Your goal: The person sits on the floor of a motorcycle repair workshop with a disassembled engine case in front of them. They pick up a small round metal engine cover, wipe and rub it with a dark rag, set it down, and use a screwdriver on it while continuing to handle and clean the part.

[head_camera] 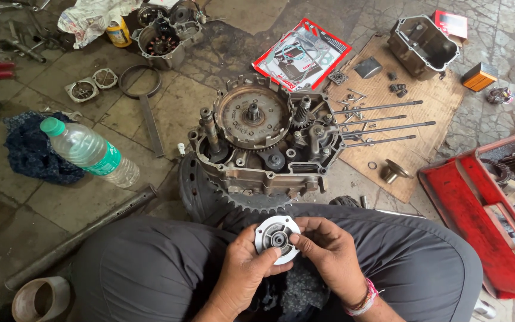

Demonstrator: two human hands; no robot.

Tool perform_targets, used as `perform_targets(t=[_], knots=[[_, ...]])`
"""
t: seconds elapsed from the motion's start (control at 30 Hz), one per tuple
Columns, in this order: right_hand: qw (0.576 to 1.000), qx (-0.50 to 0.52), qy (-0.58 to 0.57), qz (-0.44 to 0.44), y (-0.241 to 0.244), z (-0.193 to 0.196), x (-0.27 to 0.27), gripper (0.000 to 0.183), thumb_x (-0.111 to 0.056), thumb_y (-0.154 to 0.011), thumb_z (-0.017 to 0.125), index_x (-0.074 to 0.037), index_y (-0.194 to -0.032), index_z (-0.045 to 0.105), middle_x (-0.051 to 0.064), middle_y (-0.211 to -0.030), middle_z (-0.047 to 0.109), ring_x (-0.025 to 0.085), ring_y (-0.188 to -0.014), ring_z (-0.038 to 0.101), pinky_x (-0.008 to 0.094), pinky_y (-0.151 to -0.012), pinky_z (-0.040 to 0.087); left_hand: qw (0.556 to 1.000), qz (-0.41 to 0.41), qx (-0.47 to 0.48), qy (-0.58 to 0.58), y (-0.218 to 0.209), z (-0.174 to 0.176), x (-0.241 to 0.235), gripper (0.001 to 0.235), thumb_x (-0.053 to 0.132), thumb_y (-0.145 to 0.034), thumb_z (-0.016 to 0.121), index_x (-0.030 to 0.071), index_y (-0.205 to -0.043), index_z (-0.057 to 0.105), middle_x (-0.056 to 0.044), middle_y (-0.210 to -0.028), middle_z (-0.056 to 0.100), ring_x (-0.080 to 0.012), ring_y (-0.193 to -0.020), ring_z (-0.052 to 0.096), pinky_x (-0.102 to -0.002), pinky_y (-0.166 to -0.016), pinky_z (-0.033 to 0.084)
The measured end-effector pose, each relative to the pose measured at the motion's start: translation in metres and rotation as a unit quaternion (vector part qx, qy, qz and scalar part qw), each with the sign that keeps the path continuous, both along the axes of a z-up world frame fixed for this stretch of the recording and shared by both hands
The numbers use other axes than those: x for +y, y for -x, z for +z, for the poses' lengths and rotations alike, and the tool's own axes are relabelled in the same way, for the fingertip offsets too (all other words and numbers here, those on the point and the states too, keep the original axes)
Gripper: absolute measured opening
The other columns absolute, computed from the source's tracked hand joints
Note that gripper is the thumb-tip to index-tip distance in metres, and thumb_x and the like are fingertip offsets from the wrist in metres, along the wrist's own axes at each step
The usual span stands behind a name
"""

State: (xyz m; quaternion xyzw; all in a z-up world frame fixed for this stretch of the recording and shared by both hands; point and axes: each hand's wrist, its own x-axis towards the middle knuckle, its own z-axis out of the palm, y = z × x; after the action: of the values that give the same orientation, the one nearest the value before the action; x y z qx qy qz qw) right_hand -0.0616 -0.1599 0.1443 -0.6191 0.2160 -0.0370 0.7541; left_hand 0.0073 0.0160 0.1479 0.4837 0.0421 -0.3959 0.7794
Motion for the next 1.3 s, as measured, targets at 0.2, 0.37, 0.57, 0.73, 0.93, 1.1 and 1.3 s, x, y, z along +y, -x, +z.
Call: perform_targets(t=[0.2, 0.37, 0.57, 0.73, 0.93, 1.1, 1.3], knots=[[1.000, 0.013, 0.019, 0.002, -0.001, 0.001, 0.000, 0.028, -0.005, -0.086, 0.076, 0.003, -0.113, 0.073, 0.006, -0.097, 0.078, 0.009, -0.080, 0.068, 0.023, -0.067, 0.053, 1.000, -0.001, -0.007, 0.005, 0.000, 0.002, 0.001, 0.040, 0.001, -0.086, 0.064, -0.007, -0.125, 0.056, -0.017, -0.111, 0.071, -0.0238, -0.096, 0.075, -0.042, -0.081, 0.069], [1.000, 0.005, 0.022, 0.009, 0.000, -0.001, -0.001, 0.029, -0.005, -0.087, 0.076, 0.004, -0.114, 0.072, 0.007, -0.098, 0.078, 0.009, -0.082, 0.068, 0.023, -0.068, 0.053, 1.000, -0.007, -0.006, -0.017, 0.001, 0.003, 0.000, 0.039, 0.001, -0.086, 0.064, -0.005, -0.124, 0.057, -0.017, -0.110, 0.072, -0.0232, -0.095, 0.076, -0.041, -0.080, 0.067], [1.000, -0.010, -0.003, 0.010, -0.002, -0.004, 0.004, 0.028, -0.001, -0.087, 0.073, 0.007, -0.114, 0.070, 0.010, -0.103, 0.078, 0.014, -0.091, 0.072, 0.028, -0.080, 0.059, 1.000, 0.021, -0.016, 0.003, 0.003, -0.004, 0.004, 0.035, 0.005, -0.089, 0.064, -0.003, -0.123, 0.060, -0.013, -0.110, 0.072, -0.0202, -0.095, 0.075, -0.038, -0.078, 0.068], [1.000, 0.006, 0.012, 0.015, 0.000, -0.008, 0.004, 0.030, -0.004, -0.088, 0.071, 0.006, -0.116, 0.070, 0.009, -0.104, 0.078, 0.012, -0.091, 0.071, 0.025, -0.079, 0.057, 0.999, 0.030, -0.001, -0.014, 0.002, -0.004, 0.004, 0.029, 0.018, -0.094, 0.064, -0.002, -0.115, 0.064, -0.010, -0.102, 0.075, -0.0182, -0.086, 0.077, -0.036, -0.070, 0.068], [0.998, 0.038, 0.054, -0.016, 0.000, -0.011, 0.000, 0.033, -0.015, -0.093, 0.071, 0.006, -0.118, 0.073, 0.007, -0.096, 0.077, 0.010, -0.079, 0.067, 0.025, -0.067, 0.054, 0.993, 0.109, 0.006, -0.043, 0.002, -0.010, 0.005, 0.027, 0.024, -0.095, 0.065, 0.000, -0.106, 0.071, -0.007, -0.089, 0.076, -0.0133, -0.074, 0.075, -0.031, -0.061, 0.065], [0.997, -0.054, 0.026, 0.057, 0.006, 0.006, 0.009, 0.068, -0.020, -0.081, 0.083, -0.002, -0.140, 0.055, 0.014, -0.129, 0.069, 0.022, -0.117, 0.066, 0.034, -0.100, 0.053, 0.992, 0.066, -0.058, -0.090, 0.001, -0.008, 0.005, 0.024, 0.021, -0.093, 0.067, 0.001, -0.103, 0.073, -0.005, -0.083, 0.074, -0.0095, -0.068, 0.069, -0.028, -0.055, 0.058], [0.909, -0.148, 0.356, 0.160, 0.006, 0.013, 0.009, 0.087, -0.034, -0.065, 0.098, 0.000, -0.136, 0.062, 0.023, -0.142, 0.060, 0.035, -0.137, 0.058, 0.044, -0.112, 0.044, 0.975, 0.006, -0.169, -0.142, -0.009, 0.020, 0.009, 0.024, 0.023, -0.093, 0.069, 0.003, -0.106, 0.072, -0.004, -0.086, 0.077, -0.0080, -0.076, 0.070, -0.026, -0.069, 0.058]])
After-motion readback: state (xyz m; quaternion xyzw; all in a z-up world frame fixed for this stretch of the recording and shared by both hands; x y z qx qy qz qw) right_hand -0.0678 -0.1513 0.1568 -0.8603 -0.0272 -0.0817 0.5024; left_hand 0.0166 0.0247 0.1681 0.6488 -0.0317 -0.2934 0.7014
